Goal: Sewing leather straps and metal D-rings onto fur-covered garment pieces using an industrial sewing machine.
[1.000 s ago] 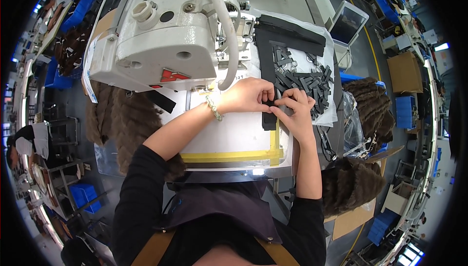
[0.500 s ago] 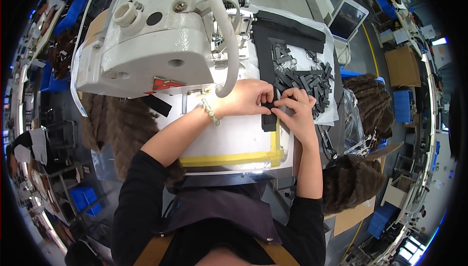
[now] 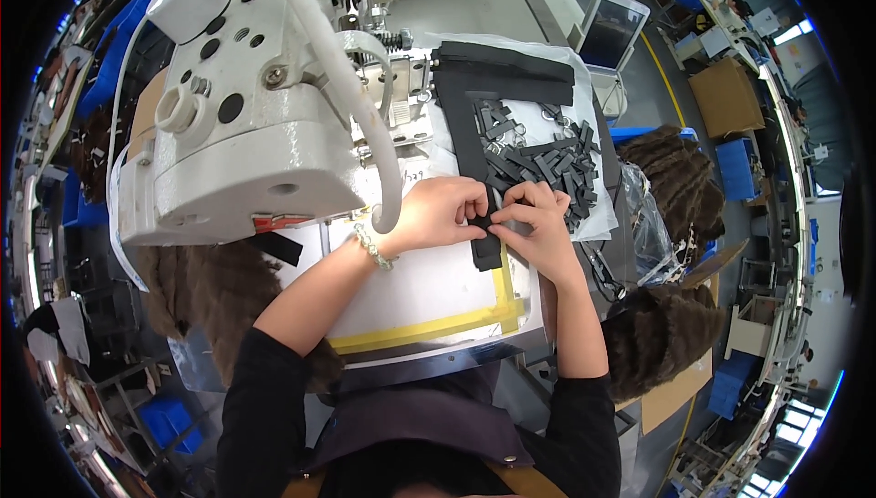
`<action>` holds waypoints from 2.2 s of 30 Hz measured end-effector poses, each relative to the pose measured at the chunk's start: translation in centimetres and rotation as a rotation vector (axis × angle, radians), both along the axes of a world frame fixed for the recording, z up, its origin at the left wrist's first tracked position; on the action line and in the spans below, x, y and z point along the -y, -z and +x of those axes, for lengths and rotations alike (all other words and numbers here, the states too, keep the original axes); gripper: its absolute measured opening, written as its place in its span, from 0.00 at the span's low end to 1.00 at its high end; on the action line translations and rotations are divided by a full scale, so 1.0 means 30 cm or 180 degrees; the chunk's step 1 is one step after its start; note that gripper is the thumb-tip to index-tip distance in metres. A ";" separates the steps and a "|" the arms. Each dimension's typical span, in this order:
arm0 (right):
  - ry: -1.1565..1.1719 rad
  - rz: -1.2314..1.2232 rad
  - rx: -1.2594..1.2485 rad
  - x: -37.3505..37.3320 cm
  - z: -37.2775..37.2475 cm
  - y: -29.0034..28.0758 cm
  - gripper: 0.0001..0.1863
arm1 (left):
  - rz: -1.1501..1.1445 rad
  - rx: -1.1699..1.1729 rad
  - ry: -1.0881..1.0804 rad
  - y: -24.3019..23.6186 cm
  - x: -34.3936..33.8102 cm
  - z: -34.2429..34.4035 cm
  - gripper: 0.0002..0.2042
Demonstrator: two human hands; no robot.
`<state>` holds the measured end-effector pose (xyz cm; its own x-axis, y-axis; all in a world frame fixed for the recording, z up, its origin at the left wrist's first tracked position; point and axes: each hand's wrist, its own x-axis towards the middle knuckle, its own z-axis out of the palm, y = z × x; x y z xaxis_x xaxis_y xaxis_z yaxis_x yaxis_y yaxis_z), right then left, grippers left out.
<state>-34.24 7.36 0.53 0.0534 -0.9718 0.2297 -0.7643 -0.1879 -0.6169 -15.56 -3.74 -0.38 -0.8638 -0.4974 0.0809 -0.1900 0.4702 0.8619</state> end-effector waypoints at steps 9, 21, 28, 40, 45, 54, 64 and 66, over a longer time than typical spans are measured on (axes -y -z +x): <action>-0.0008 -0.0083 -0.0082 -0.003 0.003 0.012 0.07 | -0.0133 -0.0183 -0.0071 0.018 -0.009 0.001 0.15; 0.0028 -0.0090 -0.0025 -0.002 0.002 0.014 0.07 | -0.0174 -0.0175 -0.0074 0.016 -0.008 -0.003 0.14; 0.0038 -0.0078 -0.0044 -0.002 0.001 0.013 0.08 | -0.0158 -0.0112 0.0014 0.008 -0.002 -0.001 0.13; 0.0051 -0.0084 -0.0018 -0.003 0.001 0.017 0.07 | -0.0063 -0.0069 0.0061 0.018 0.004 0.003 0.14; 0.0059 -0.0098 -0.0051 -0.003 0.002 0.019 0.06 | 0.0030 -0.0135 0.0106 0.022 0.012 0.002 0.14; 0.0045 -0.0100 -0.0001 -0.002 0.004 0.013 0.07 | 0.0164 -0.0149 0.0118 0.016 0.019 0.001 0.11; 0.0245 -0.0552 -0.0476 -0.005 0.029 0.020 0.06 | -0.0105 -0.0290 -0.0217 0.019 -0.022 -0.012 0.14; 0.0411 -0.0714 -0.0558 -0.007 0.041 0.014 0.06 | 0.0221 -0.0294 -0.0223 0.022 -0.013 -0.009 0.15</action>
<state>-33.02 7.57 0.11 -0.0094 -0.8993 0.4373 -0.8819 -0.1987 -0.4276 -15.82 -3.36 -1.04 -0.8171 -0.5635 0.1217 -0.1387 0.3971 0.9072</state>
